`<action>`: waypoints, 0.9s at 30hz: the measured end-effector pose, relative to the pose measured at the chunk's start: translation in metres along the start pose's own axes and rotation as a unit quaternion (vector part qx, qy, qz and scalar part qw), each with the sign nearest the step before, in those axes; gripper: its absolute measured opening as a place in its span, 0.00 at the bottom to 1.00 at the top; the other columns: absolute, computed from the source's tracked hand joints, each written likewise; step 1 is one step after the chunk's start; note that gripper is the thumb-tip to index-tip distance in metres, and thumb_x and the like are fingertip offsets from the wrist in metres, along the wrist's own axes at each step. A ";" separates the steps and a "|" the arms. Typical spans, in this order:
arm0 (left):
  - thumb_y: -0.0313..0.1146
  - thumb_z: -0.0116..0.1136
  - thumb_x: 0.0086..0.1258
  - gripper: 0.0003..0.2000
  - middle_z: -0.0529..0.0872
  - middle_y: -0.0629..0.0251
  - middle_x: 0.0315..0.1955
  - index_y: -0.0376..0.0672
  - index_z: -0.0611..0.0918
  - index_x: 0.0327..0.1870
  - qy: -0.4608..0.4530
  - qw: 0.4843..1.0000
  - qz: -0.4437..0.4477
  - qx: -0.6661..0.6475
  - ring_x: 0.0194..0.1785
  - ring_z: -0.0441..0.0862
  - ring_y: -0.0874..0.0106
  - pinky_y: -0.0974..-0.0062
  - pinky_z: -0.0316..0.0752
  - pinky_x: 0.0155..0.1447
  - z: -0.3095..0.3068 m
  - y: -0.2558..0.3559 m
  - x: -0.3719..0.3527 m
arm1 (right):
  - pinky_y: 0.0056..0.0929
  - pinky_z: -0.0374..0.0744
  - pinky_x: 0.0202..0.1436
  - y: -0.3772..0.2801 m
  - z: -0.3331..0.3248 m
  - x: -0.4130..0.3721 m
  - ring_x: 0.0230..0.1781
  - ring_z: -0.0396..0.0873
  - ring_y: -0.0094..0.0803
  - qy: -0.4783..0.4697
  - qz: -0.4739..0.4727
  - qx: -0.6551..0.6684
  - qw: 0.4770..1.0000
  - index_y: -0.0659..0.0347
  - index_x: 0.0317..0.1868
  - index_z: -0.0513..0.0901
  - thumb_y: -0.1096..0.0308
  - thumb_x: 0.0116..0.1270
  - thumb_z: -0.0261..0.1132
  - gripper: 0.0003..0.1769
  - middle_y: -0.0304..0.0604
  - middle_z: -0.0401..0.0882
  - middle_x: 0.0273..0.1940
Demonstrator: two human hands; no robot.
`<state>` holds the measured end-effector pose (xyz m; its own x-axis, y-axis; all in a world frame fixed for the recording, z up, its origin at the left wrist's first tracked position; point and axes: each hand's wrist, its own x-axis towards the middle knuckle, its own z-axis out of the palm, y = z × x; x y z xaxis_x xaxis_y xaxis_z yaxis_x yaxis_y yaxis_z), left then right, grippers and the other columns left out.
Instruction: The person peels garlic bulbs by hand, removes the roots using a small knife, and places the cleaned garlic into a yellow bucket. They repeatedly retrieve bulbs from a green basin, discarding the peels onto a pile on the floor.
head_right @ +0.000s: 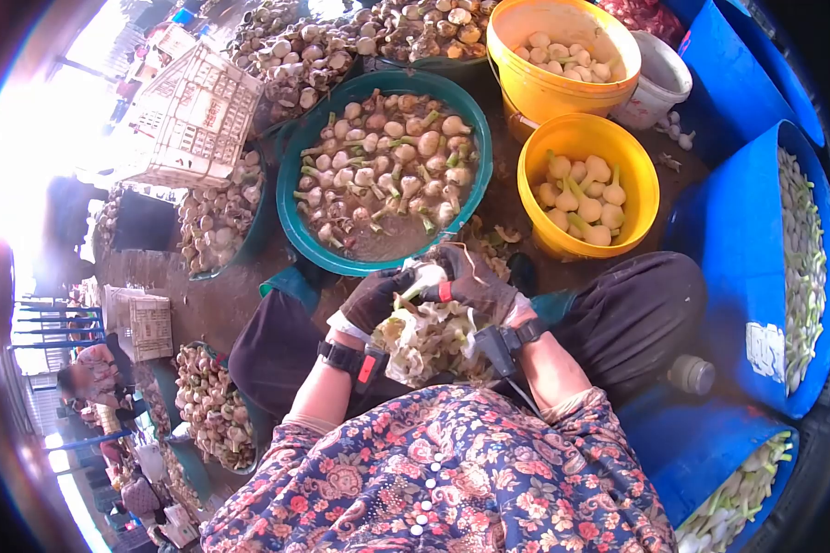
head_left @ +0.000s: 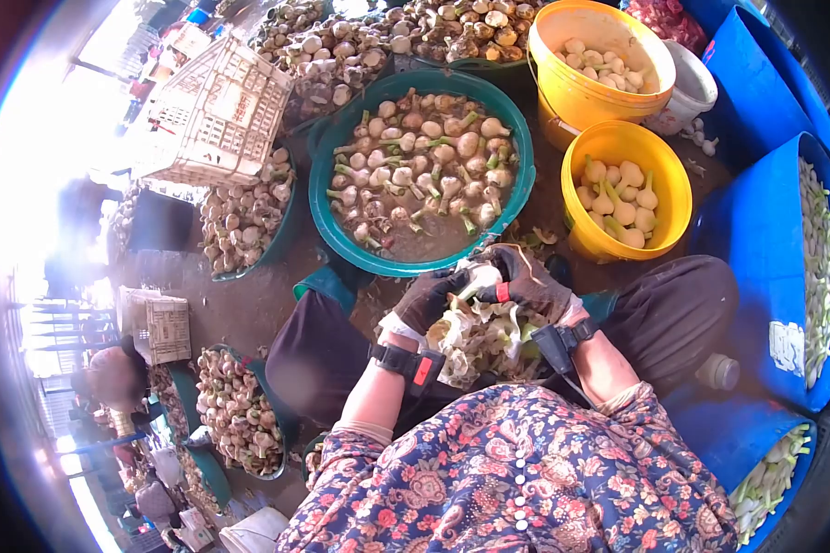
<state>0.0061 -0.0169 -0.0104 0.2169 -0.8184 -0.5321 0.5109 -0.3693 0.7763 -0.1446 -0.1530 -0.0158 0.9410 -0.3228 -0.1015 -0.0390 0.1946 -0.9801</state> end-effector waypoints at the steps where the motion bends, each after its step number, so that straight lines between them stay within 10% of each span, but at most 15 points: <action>1: 0.26 0.60 0.61 0.13 0.85 0.61 0.37 0.36 0.80 0.47 -0.004 0.988 0.083 0.127 0.38 0.82 0.73 0.75 0.76 0.40 -0.005 -0.004 0.000 | 0.25 0.72 0.54 -0.002 0.001 0.001 0.48 0.74 0.24 -0.001 -0.002 0.046 0.999 0.66 0.52 0.75 0.72 0.50 0.72 0.27 0.39 0.78 0.47; 4: 0.26 0.66 0.54 0.18 0.85 0.57 0.38 0.39 0.80 0.48 0.011 0.907 0.232 0.351 0.41 0.83 0.63 0.70 0.76 0.45 -0.010 -0.017 -0.006 | 0.29 0.70 0.59 -0.005 0.004 0.003 0.52 0.73 0.29 -0.012 0.005 0.117 0.993 0.63 0.55 0.74 0.73 0.50 0.70 0.28 0.40 0.76 0.51; 8: 0.28 0.68 0.53 0.20 0.84 0.58 0.40 0.40 0.80 0.49 0.043 0.838 0.266 0.475 0.44 0.82 0.63 0.70 0.76 0.46 -0.007 -0.011 -0.016 | 0.37 0.72 0.58 -0.011 0.018 -0.007 0.58 0.68 0.46 0.134 -0.167 -0.466 0.858 0.49 0.49 0.80 0.70 0.48 0.69 0.24 0.47 0.72 0.53; 11: 0.27 0.64 0.58 0.19 0.85 0.63 0.40 0.41 0.79 0.52 0.026 0.916 0.231 0.327 0.43 0.82 0.68 0.72 0.76 0.46 -0.011 -0.014 -0.006 | 0.40 0.70 0.58 0.002 0.022 -0.004 0.55 0.70 0.49 0.117 -0.148 -0.475 0.859 0.55 0.51 0.78 0.72 0.48 0.69 0.25 0.50 0.73 0.51; 12: 0.27 0.61 0.62 0.16 0.84 0.65 0.41 0.41 0.80 0.52 0.045 0.993 0.091 0.068 0.43 0.81 0.75 0.78 0.75 0.47 -0.009 -0.016 -0.006 | 0.38 0.73 0.53 0.006 0.025 -0.005 0.48 0.74 0.45 0.175 -0.136 -0.406 0.887 0.59 0.45 0.78 0.75 0.50 0.66 0.19 0.50 0.75 0.46; 16: 0.29 0.63 0.63 0.11 0.84 0.68 0.38 0.36 0.82 0.45 0.128 0.975 0.170 0.063 0.39 0.79 0.77 0.82 0.73 0.43 0.005 -0.022 -0.011 | 0.28 0.77 0.43 0.037 0.026 0.008 0.36 0.78 0.30 0.314 -0.046 -0.044 0.947 0.62 0.41 0.79 0.69 0.59 0.61 0.10 0.42 0.80 0.34; 19: 0.23 0.62 0.61 0.06 0.84 0.64 0.36 0.36 0.83 0.39 0.062 0.908 0.274 0.312 0.42 0.78 0.78 0.80 0.73 0.46 0.004 -0.028 -0.033 | 0.26 0.78 0.41 0.029 0.005 0.005 0.34 0.79 0.29 0.321 0.189 0.143 0.917 0.61 0.41 0.79 0.62 0.64 0.56 0.13 0.40 0.80 0.32; 21: 0.26 0.61 0.61 0.06 0.84 0.58 0.35 0.39 0.83 0.38 -0.049 0.863 0.231 0.446 0.41 0.81 0.64 0.72 0.75 0.46 0.010 -0.021 -0.051 | 0.24 0.76 0.34 0.059 -0.002 0.007 0.30 0.78 0.25 0.328 0.093 0.371 0.864 0.56 0.43 0.80 0.54 0.66 0.53 0.17 0.37 0.80 0.31; 24: 0.51 0.55 0.62 0.17 0.84 0.57 0.39 0.49 0.85 0.40 -0.103 0.702 -0.082 0.700 0.44 0.81 0.60 0.63 0.75 0.48 -0.005 -0.029 -0.053 | 0.23 0.75 0.31 0.080 -0.018 0.007 0.28 0.76 0.24 0.243 -0.095 0.161 0.952 0.54 0.42 0.80 0.52 0.65 0.55 0.16 0.35 0.79 0.31; 26: 0.57 0.62 0.54 0.24 0.84 0.55 0.38 0.47 0.83 0.44 -0.056 0.669 -0.022 0.741 0.43 0.82 0.59 0.63 0.75 0.48 -0.012 -0.023 -0.053 | 0.23 0.74 0.31 0.073 -0.013 0.013 0.28 0.75 0.24 0.231 0.057 0.489 0.840 0.54 0.41 0.79 0.51 0.66 0.56 0.16 0.34 0.78 0.30; 27: 0.58 0.64 0.51 0.27 0.84 0.54 0.38 0.47 0.82 0.46 -0.006 0.687 0.010 0.727 0.43 0.82 0.58 0.63 0.75 0.48 -0.014 -0.022 -0.053 | 0.22 0.74 0.31 0.076 -0.014 0.012 0.28 0.75 0.23 0.237 -0.003 0.285 0.929 0.54 0.41 0.79 0.51 0.66 0.56 0.16 0.34 0.77 0.30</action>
<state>-0.0046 0.0408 -0.0040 0.1999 -0.8296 -0.5213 -0.8637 -0.4004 0.3059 -0.1409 -0.1546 -0.0938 0.6823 -0.6701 -0.2921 0.2775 0.6071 -0.7446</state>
